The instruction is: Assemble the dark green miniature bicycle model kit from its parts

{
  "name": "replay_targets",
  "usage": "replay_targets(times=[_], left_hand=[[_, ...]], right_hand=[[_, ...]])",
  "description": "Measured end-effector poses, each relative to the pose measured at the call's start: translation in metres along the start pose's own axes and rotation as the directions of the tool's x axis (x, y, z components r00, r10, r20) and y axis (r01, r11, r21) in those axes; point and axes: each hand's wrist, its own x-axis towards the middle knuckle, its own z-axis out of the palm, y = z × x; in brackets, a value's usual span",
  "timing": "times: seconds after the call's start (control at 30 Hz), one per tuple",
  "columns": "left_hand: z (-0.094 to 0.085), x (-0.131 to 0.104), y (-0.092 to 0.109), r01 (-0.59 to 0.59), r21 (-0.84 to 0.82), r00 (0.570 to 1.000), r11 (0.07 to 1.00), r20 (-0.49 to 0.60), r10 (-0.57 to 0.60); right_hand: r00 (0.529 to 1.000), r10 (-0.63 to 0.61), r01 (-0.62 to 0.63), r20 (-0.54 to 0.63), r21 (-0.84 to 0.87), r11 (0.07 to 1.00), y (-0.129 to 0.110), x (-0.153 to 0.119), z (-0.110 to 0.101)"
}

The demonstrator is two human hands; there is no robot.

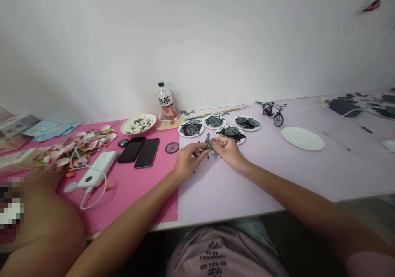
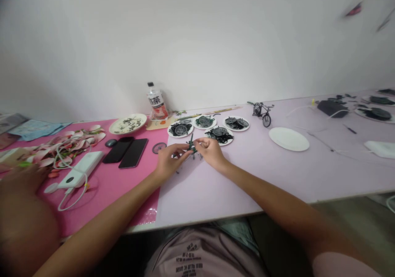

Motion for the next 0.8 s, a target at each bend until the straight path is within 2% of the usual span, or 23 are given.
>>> replay_targets(times=[0.13, 0.37, 0.47, 0.53, 0.6, 0.7, 0.8], left_hand=[[0.0, -0.001, -0.001, -0.044, 0.015, 0.999, 0.999, -0.009, 0.045], [0.0, -0.001, -0.001, -0.042, 0.027, 0.999, 0.999, 0.011, 0.042], [0.0, -0.001, 0.0, -0.051, 0.012, 0.999, 0.999, 0.009, 0.051], [0.0, 0.0, 0.0, -0.038, 0.014, 0.999, 0.999, 0.004, 0.038], [-0.001, 0.0, 0.001, -0.01, 0.013, 1.0, 1.0, -0.002, 0.01], [-0.002, 0.001, 0.003, 0.036, -0.01, 0.999, 0.999, -0.002, -0.036], [-0.002, 0.001, 0.006, 0.086, -0.049, 0.996, 0.995, -0.006, -0.087]], right_hand=[[0.999, 0.05, -0.049, 0.0, 0.025, 0.998, -0.005, -0.002, 0.0], [0.993, 0.114, -0.114, 0.007, 0.076, 0.99, -0.006, -0.004, 0.0], [0.995, 0.103, -0.104, 0.017, 0.07, 0.992, -0.005, -0.004, 0.0], [1.0, 0.014, -0.014, -0.008, 0.011, 1.0, -0.003, -0.004, -0.001], [0.989, -0.141, 0.136, -0.044, -0.107, 0.985, -0.002, -0.004, -0.002], [0.931, -0.363, 0.336, -0.03, -0.315, 0.888, 0.002, -0.002, -0.006], [0.899, -0.438, 0.408, 0.029, -0.422, 0.81, 0.006, 0.001, -0.009]])
